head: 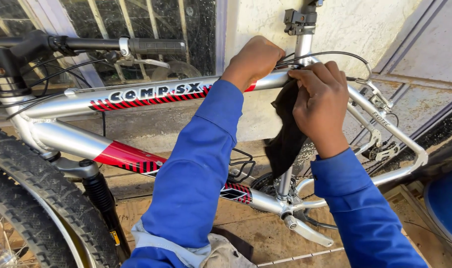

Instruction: Cleaning a bicycle frame and chain using a cloth and adjusting cables

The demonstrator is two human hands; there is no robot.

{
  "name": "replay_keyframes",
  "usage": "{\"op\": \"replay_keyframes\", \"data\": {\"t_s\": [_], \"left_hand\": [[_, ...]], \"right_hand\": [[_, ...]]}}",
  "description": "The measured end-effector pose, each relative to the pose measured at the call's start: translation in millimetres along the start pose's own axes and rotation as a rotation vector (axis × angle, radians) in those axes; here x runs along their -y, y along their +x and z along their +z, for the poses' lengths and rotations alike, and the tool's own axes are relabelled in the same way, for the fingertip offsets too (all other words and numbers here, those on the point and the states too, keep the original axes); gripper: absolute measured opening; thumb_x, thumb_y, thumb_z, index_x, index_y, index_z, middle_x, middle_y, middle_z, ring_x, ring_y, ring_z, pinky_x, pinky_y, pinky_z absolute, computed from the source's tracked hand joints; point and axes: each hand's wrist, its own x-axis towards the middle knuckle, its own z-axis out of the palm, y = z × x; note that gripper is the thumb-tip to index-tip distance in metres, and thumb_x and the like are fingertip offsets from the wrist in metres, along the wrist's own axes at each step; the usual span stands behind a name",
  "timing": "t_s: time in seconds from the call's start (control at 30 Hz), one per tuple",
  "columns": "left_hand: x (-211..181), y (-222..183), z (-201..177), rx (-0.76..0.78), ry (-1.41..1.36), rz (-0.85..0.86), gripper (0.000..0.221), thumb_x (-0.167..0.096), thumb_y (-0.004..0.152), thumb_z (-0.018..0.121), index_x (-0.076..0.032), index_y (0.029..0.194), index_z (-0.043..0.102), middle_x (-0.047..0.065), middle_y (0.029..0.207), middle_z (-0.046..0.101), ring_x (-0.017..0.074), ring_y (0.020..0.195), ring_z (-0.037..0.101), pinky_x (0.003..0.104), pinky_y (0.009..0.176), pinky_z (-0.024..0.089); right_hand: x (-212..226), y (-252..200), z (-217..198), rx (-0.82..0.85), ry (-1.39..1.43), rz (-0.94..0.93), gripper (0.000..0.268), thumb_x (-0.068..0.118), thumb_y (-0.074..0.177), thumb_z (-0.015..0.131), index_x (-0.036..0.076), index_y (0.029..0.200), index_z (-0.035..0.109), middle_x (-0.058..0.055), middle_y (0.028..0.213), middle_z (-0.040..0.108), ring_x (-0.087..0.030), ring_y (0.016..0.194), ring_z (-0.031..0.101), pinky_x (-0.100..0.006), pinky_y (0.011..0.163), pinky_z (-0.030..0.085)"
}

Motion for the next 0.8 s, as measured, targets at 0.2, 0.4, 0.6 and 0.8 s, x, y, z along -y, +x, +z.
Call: {"op": "replay_keyframes", "data": {"t_s": [0.2, 0.4, 0.6, 0.8], "left_hand": [[-4, 0, -3, 0.034, 0.080, -0.066, 0.043, 0.002, 0.083, 0.042, -0.010, 0.095, 0.082, 0.004, 0.100, 0.077, 0.0177, 0.078, 0.057, 0.034, 0.061, 0.041], [14, 30, 1, 0.084, 0.194, -0.133, 0.031, 0.001, 0.077, 0.044, -0.015, 0.060, 0.025, 0.002, 0.061, 0.015, 0.0174, 0.064, 0.013, 0.042, 0.055, 0.011], [-10, -5, -7, 0.089, 0.159, -0.095, 0.047, -0.026, 0.090, 0.068, -0.016, 0.059, 0.034, -0.001, 0.055, 0.024, 0.0145, 0.057, 0.019, 0.035, 0.057, 0.020], [6, 10, -3, 0.011, 0.117, -0.110, 0.042, -0.010, 0.081, 0.059, -0.017, 0.064, 0.021, -0.001, 0.060, 0.012, 0.0153, 0.060, 0.011, 0.038, 0.056, 0.011]], "right_hand": [[9, 5, 11, -0.032, -0.086, -0.066, 0.022, -0.013, 0.083, 0.059, 0.004, 0.094, 0.066, -0.005, 0.083, 0.065, -0.029, 0.083, 0.048, -0.040, 0.072, 0.034], [43, 8, 3, 0.035, -0.313, -0.110, 0.016, 0.002, 0.086, 0.046, 0.000, 0.098, 0.056, -0.017, 0.090, 0.061, -0.032, 0.086, 0.048, -0.041, 0.075, 0.038], [36, -1, 0, 0.120, -0.268, 0.007, 0.038, 0.009, 0.082, 0.055, -0.002, 0.117, 0.058, -0.017, 0.115, 0.063, -0.038, 0.108, 0.051, -0.050, 0.096, 0.035], [14, -8, 4, 0.105, -0.105, 0.218, 0.041, 0.012, 0.084, 0.069, 0.002, 0.124, 0.066, -0.021, 0.115, 0.038, -0.039, 0.107, 0.037, -0.053, 0.072, 0.043]]}}
